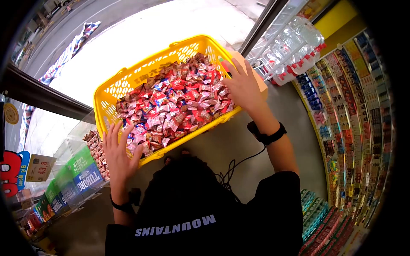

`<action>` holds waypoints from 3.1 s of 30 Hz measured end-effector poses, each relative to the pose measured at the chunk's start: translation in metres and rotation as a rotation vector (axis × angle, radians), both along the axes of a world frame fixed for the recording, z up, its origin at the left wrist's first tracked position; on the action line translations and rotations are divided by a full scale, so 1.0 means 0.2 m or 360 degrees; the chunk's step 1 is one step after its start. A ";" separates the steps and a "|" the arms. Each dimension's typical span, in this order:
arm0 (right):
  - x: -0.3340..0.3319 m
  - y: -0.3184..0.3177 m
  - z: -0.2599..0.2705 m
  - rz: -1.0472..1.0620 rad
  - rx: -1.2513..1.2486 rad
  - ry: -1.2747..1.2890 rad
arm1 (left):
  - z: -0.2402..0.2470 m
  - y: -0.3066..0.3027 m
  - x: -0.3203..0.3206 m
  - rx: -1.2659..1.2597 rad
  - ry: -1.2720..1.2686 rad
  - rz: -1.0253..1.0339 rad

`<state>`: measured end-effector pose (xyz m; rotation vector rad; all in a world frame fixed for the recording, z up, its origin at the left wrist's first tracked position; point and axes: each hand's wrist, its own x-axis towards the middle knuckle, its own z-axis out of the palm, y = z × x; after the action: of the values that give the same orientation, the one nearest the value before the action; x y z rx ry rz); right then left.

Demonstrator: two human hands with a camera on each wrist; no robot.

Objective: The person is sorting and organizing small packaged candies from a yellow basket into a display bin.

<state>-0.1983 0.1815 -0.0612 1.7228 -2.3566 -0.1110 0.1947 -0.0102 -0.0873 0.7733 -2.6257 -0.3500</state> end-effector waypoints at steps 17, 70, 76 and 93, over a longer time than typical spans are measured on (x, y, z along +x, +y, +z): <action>-0.09 -0.06 -0.11 0.0074 0.0050 -0.0318 | 0.00 0.00 0.00 0.0040 0.0083 0.0008; 1.27 -0.51 -0.17 0.0312 -0.0841 -0.0651 | -0.51 -1.04 0.61 -0.0136 -0.0101 0.0887; 1.29 -0.50 -0.17 0.0162 -0.0855 -0.0612 | -0.77 -1.16 0.54 -0.0222 -0.0118 0.0912; 1.26 -0.50 -0.21 0.0205 -0.0894 -0.0726 | -0.83 -1.17 0.56 -0.0475 -0.0306 0.0885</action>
<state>0.0530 0.0821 -0.1032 1.7147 -2.2226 0.9608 0.3060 -0.2439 -0.2526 1.4214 -2.4062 0.2762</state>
